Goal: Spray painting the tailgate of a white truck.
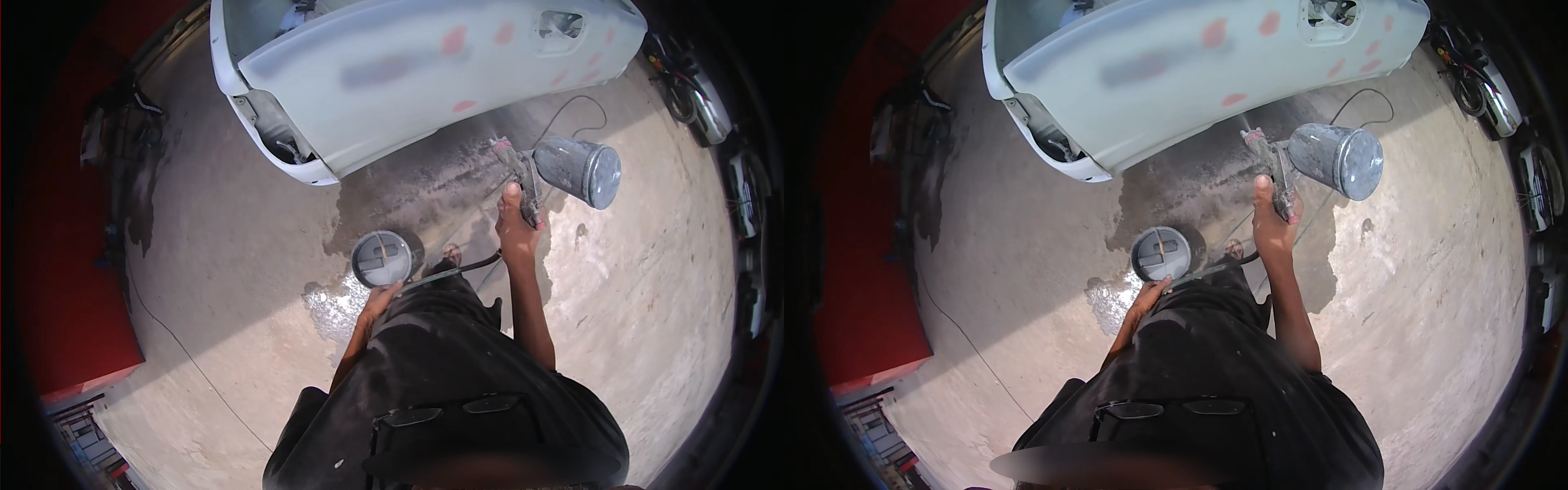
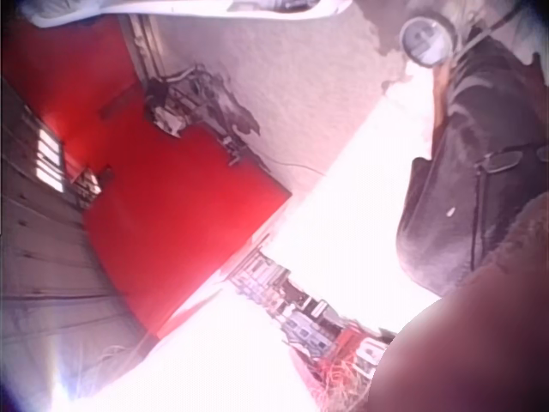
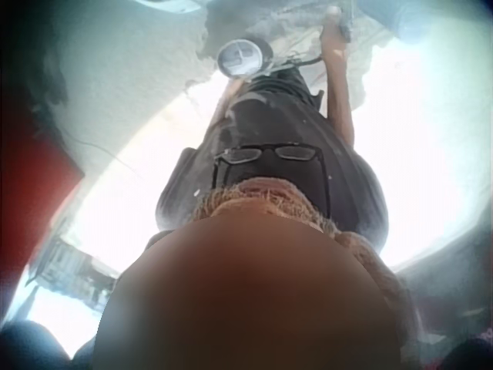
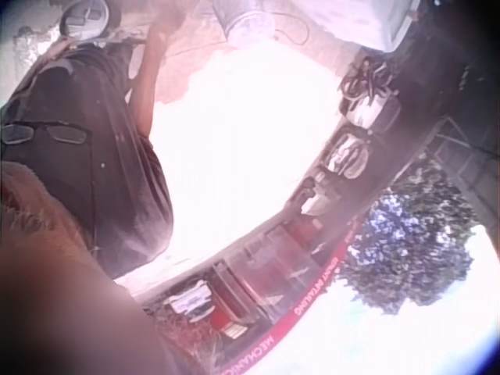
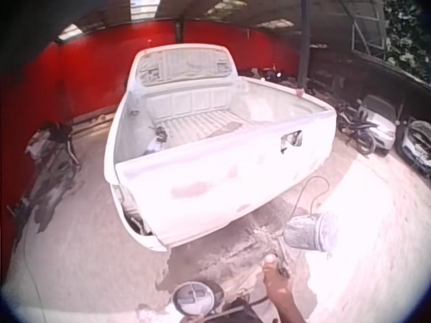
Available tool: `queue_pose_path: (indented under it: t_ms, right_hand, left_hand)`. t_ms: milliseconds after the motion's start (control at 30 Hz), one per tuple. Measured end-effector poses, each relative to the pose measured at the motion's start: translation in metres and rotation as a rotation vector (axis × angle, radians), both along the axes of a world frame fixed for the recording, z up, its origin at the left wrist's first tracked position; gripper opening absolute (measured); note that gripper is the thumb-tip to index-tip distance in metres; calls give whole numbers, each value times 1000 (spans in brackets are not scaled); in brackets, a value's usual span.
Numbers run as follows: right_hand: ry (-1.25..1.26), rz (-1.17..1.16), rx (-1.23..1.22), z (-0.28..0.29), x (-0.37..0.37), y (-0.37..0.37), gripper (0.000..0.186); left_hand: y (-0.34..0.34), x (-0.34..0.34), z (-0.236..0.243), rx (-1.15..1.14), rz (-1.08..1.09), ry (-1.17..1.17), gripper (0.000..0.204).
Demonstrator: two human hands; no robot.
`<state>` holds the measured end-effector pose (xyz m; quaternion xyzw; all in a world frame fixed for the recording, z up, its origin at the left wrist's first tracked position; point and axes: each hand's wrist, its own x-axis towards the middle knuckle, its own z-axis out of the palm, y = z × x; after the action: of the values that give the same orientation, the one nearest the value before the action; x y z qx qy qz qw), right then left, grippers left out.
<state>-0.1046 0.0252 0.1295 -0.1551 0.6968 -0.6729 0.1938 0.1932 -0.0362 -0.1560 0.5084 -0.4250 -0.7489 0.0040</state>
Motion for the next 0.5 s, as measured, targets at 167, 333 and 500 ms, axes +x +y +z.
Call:
queue_pose_path:
  t_ms: [167,333,500]
  right_hand:
    - [81,26,-127,10,2,-10,38]
    - [180,148,-113,26,17,-21,39]
    - [363,318,-109,29,21,-28,39]
  left_hand:
    - [-12,-1,-1,-116,-194,-126,62]
    - [-12,-7,6,-121,-167,-120,64]
    - [-9,-8,-2,-105,-152,-137,65]
